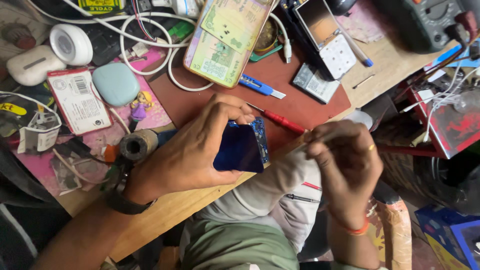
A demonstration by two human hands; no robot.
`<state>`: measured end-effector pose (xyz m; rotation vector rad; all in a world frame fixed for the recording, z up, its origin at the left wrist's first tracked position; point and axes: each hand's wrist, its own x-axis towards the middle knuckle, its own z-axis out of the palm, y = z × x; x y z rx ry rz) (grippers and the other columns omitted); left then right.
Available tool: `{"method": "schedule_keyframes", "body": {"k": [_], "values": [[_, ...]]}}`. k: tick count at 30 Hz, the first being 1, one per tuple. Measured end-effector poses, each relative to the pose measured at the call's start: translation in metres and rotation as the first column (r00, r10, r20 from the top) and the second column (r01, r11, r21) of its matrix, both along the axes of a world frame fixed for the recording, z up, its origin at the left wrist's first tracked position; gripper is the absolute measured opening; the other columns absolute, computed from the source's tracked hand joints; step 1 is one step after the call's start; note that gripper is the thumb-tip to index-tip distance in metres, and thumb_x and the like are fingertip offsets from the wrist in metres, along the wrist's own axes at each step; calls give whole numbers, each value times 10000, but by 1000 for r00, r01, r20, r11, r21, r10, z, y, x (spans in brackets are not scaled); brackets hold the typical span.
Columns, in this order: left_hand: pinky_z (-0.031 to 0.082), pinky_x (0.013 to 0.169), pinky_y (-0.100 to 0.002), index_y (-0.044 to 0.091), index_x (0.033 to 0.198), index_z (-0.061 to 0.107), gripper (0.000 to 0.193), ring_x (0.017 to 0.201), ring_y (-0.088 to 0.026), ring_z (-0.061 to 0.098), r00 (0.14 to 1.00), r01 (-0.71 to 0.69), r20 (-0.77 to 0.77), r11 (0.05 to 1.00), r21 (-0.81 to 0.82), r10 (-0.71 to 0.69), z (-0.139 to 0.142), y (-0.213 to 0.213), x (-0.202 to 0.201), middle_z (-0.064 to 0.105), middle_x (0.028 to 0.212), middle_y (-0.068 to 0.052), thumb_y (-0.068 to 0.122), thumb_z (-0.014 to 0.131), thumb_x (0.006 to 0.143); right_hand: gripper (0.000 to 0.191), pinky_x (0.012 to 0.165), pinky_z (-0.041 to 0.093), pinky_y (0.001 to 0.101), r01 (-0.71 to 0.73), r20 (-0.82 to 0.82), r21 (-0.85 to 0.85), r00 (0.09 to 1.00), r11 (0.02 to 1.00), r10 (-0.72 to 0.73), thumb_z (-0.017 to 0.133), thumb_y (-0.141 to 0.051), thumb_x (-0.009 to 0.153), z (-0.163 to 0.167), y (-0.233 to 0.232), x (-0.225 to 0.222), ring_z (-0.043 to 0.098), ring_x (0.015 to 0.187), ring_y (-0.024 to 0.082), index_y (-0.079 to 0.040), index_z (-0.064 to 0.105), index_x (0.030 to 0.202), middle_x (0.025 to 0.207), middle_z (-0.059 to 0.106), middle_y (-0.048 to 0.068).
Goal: The person holds a blue smartphone and pries along its back edge with a thin metal tool to open the rear cover. They then use a screwdriver on the exposed internals, manipulate the opened phone with both hands, and finally lift out and handle a small internal circuit board with their fingers.
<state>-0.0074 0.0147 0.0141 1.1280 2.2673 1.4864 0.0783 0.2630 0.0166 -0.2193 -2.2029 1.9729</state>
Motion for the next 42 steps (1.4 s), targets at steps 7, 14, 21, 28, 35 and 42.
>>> {"method": "schedule_keyframes", "body": {"k": [7,14,21,28,35,42], "values": [[475,1102,-388,21,1316,376,825,1286,-299,569,998,28,60,999,-16,-27,2,-3,-1,497,1378,-149,148,922,711,113,959,598,333,9,-131,84,991,996,2,716,26,1008,-34,-17,21,729,1071,279,87,640,1066,1064,706,203],[488,1100,-372,13,1330,362,856,1287,-283,573,995,53,84,998,-34,-50,0,-3,-1,495,1397,-143,154,922,698,136,814,637,299,-64,-132,307,985,949,109,702,70,946,-24,-14,18,765,956,264,99,685,1077,1090,729,242],[494,1108,-372,8,1329,340,876,1274,-283,574,994,62,87,998,-16,-60,-3,-2,-1,480,1404,-157,144,924,691,216,845,632,340,-83,-183,554,959,828,218,749,104,884,-11,-15,14,762,993,287,86,665,1082,1073,725,251],[485,1098,-381,17,1304,353,862,1294,-299,563,997,50,61,998,-36,-47,-2,-3,-1,490,1388,-157,152,932,681,186,886,648,343,-54,-204,548,959,835,196,734,111,925,-15,-20,20,767,1020,289,96,653,1092,1089,723,241],[479,1110,-387,17,1302,360,850,1308,-304,561,997,54,60,998,-17,-53,0,-2,-3,494,1386,-162,153,926,682,117,930,605,335,30,-196,333,980,942,38,665,16,1013,-46,-20,27,746,1026,277,95,673,1099,1100,730,219],[489,1103,-377,6,1331,362,850,1298,-295,569,996,47,76,998,-28,-45,1,-2,-2,497,1392,-154,156,923,710,110,951,593,323,47,-176,245,984,968,-3,670,12,1022,-56,-17,33,742,1033,268,93,682,1097,1100,732,207]]}}
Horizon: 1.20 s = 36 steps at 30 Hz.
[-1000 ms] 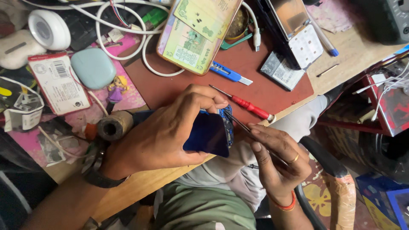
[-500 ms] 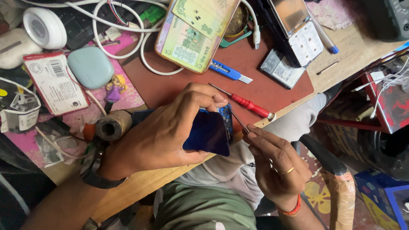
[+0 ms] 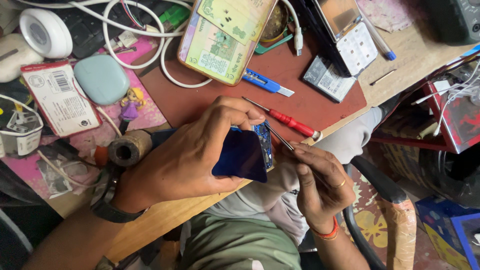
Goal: The person holds a blue smartphone and pries along its back edge with a thin metal tool to open the rear cover. They then use a screwdriver on the exposed internals, manipulate the opened phone with both hands, and finally lift out and handle a small internal circuit board with their fingers.
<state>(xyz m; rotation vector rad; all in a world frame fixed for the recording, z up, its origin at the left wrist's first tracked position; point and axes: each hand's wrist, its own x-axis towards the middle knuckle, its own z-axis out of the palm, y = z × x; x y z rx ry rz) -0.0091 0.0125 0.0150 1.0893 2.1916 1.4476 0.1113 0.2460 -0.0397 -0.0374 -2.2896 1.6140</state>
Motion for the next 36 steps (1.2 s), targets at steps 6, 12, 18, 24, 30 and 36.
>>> {"method": "schedule_keyframes", "body": {"k": [6,12,18,24,30,36], "values": [[494,1097,-379,6,1333,361,855,1291,-299,573,1000,2,-9,1000,-7,-2,0,0,0,493,1391,-159,152,922,705,98,924,596,313,-22,-1,69,1000,997,22,671,69,992,10,-1,-7,751,994,264,99,682,1085,1088,738,224],[504,1091,-373,5,1317,359,853,1275,-290,578,1000,-1,15,1000,1,1,0,1,0,492,1396,-160,145,922,691,162,867,622,342,11,-182,305,982,952,47,578,179,925,3,-3,-9,771,952,318,125,664,1051,1037,733,260],[483,1097,-384,16,1305,365,853,1292,-300,565,1000,2,-19,1000,4,-2,-1,-1,1,495,1376,-154,151,934,683,139,811,627,337,109,-295,364,955,925,3,559,187,923,-14,2,-8,765,891,306,127,637,1022,1021,731,309],[487,1104,-375,5,1313,358,862,1279,-293,569,1000,9,0,1000,3,-9,-2,0,0,491,1388,-161,147,929,682,120,862,618,350,-18,-195,293,978,956,78,674,39,945,-1,5,-2,764,966,335,112,623,1025,1042,715,302],[491,1109,-374,1,1319,355,858,1278,-285,576,1000,12,21,1000,14,-12,-2,0,0,490,1393,-160,149,924,695,128,856,625,349,-49,-168,267,981,963,97,692,30,962,7,3,-10,765,983,325,114,621,1025,1021,717,281],[484,1101,-389,8,1304,364,842,1290,-301,566,1000,2,-23,1000,-3,-2,0,0,0,491,1378,-163,157,929,697,64,820,626,328,-62,-118,274,988,960,98,673,84,973,13,3,-11,771,959,301,106,633,1018,1029,728,266]]}}
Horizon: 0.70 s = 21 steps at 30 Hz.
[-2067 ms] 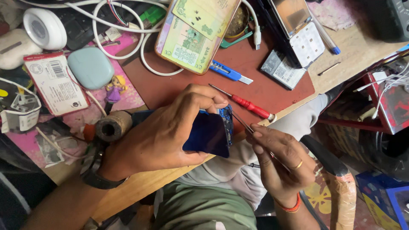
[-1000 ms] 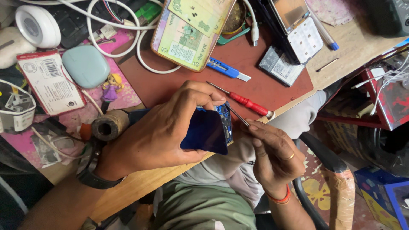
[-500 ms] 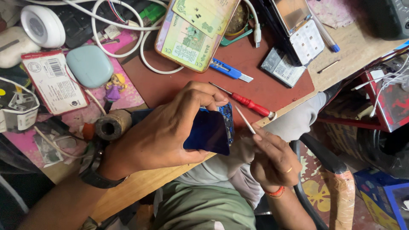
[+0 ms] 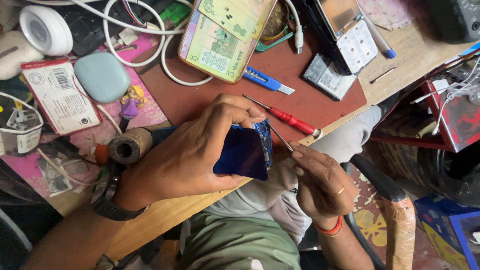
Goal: The person holds a blue smartphone and pries along its back edge with a thin metal tool to open the rear cover. They then use a screwdriver on the exposed internals, manipulate the opened phone with both hands, and finally lift out and handle a small internal circuit board with their fingers.
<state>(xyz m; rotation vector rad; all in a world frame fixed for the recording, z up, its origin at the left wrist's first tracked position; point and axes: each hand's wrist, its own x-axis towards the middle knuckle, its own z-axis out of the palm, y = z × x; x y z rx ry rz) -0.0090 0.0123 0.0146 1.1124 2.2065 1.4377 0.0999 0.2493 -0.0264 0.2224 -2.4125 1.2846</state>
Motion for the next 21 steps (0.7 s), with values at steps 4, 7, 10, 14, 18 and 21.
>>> {"method": "schedule_keyframes", "body": {"k": [4,7,10,14,18,21], "values": [[489,1098,-385,9,1310,363,843,1281,-296,570,1000,0,14,1000,0,0,1,0,0,493,1379,-162,154,926,700,112,808,617,324,-19,2,5,1000,1000,19,710,48,949,1,1,-1,768,961,302,102,645,1023,1023,730,262],[492,1097,-384,8,1315,362,845,1280,-294,571,1000,1,15,1000,2,-1,1,0,0,492,1381,-162,149,922,699,131,815,618,327,-13,2,-14,1000,1000,13,711,31,947,0,1,-2,764,965,305,108,648,1031,1019,727,263],[491,1092,-385,13,1303,365,837,1285,-298,568,1000,-2,4,1000,-7,2,0,1,0,493,1378,-160,151,924,695,130,829,622,337,-5,-13,-6,1000,1000,5,708,66,931,0,1,-3,762,973,317,112,641,1032,1016,722,265],[489,1091,-386,17,1299,365,834,1291,-301,565,1000,1,0,1000,-7,-1,-1,1,0,494,1379,-158,152,926,696,126,844,631,342,3,-6,-4,1000,1000,-3,677,157,914,2,0,-5,769,966,312,113,645,1028,1012,727,260],[487,1109,-386,15,1309,358,842,1298,-302,562,1000,4,13,1000,11,-4,-2,1,0,489,1389,-164,151,926,703,174,831,633,341,31,-39,64,999,998,-28,651,204,894,5,-3,-6,781,952,306,112,665,1040,1013,740,263],[479,1120,-394,19,1299,360,847,1300,-308,558,1000,7,-5,1000,14,-7,-3,0,0,486,1386,-168,156,930,689,199,819,637,353,35,-92,177,996,984,-19,655,223,880,5,-6,-5,786,930,316,116,676,1046,987,750,259]]}}
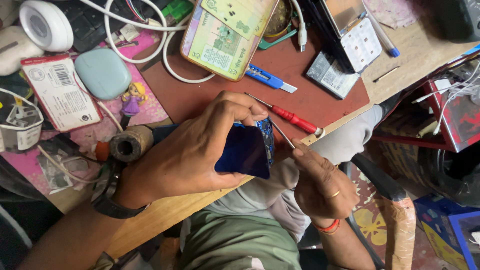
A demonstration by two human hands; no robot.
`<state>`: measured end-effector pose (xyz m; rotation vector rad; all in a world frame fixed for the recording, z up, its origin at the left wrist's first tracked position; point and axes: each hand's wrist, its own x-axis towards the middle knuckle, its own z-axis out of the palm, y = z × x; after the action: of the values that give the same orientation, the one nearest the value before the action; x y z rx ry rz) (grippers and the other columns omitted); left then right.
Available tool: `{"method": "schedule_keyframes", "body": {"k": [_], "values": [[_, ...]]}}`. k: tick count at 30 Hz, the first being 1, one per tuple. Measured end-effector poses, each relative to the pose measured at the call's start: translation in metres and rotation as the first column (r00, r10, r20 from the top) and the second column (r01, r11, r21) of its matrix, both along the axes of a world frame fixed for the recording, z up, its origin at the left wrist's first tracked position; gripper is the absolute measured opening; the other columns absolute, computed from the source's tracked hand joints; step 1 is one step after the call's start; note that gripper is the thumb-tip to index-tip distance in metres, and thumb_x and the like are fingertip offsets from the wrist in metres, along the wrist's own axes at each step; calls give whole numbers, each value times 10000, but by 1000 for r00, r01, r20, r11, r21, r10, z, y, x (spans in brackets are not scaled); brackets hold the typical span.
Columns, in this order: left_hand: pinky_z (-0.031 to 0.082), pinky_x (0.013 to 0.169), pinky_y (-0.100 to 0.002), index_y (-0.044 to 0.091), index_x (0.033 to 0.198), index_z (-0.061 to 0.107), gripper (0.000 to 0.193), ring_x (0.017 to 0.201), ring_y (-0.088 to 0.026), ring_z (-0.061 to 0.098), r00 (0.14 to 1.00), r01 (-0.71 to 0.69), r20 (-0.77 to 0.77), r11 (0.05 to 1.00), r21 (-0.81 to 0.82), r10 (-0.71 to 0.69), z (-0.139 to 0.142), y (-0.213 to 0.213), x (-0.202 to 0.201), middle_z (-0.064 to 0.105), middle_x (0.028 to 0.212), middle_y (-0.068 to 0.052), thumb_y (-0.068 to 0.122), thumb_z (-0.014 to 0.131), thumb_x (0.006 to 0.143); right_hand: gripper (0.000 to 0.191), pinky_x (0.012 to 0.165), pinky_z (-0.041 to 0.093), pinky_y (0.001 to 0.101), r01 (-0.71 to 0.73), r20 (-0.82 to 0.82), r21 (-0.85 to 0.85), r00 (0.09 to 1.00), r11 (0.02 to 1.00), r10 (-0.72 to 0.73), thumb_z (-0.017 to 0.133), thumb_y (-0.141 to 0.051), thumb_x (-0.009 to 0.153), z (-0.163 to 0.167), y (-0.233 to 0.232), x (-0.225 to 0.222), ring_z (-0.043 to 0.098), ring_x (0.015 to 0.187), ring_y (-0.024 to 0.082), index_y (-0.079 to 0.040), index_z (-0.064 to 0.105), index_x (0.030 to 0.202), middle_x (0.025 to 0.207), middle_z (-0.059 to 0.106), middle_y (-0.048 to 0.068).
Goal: The person holds a blue smartphone and pries along its back edge with a thin metal tool to open the rear cover. They then use a screwdriver on the exposed internals, manipulate the opened phone with both hands, and finally lift out and handle a small internal circuit board with their fingers.
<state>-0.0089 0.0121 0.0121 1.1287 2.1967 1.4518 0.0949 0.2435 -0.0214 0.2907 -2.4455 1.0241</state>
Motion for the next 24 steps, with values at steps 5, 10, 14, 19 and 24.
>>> {"method": "schedule_keyframes", "body": {"k": [5,10,14,19,24], "values": [[480,1104,-394,20,1308,369,842,1293,-309,561,1000,-1,17,1000,-7,1,0,0,1,490,1372,-166,157,931,696,212,843,653,392,35,-100,24,994,999,-33,624,237,903,-13,2,0,777,954,340,138,652,1088,1017,736,284],[480,1109,-396,26,1304,368,836,1309,-312,561,1000,-8,14,1000,0,8,0,0,1,492,1357,-157,169,933,705,152,835,647,370,93,51,-275,995,957,-82,599,171,923,-20,10,10,761,911,312,125,618,1067,1020,708,284],[488,1091,-389,27,1299,373,833,1294,-305,568,1000,-9,26,1000,-13,9,0,-1,1,495,1359,-155,165,931,697,227,743,617,244,179,171,-409,978,895,-117,752,102,953,-11,16,18,758,820,195,79,600,1119,993,740,189],[488,1101,-389,24,1296,368,827,1295,-300,566,1000,-7,27,1000,-13,8,0,0,1,488,1359,-158,162,929,705,217,597,530,233,-19,101,-117,994,993,30,813,111,850,13,23,2,723,737,186,90,663,1005,914,727,181],[476,1111,-400,21,1286,368,830,1308,-314,550,1000,-3,0,1000,-3,3,-1,0,0,486,1354,-165,159,931,691,257,538,425,265,4,201,106,979,994,-25,841,50,863,39,11,-11,575,587,116,-21,731,1085,795,649,71]]}}
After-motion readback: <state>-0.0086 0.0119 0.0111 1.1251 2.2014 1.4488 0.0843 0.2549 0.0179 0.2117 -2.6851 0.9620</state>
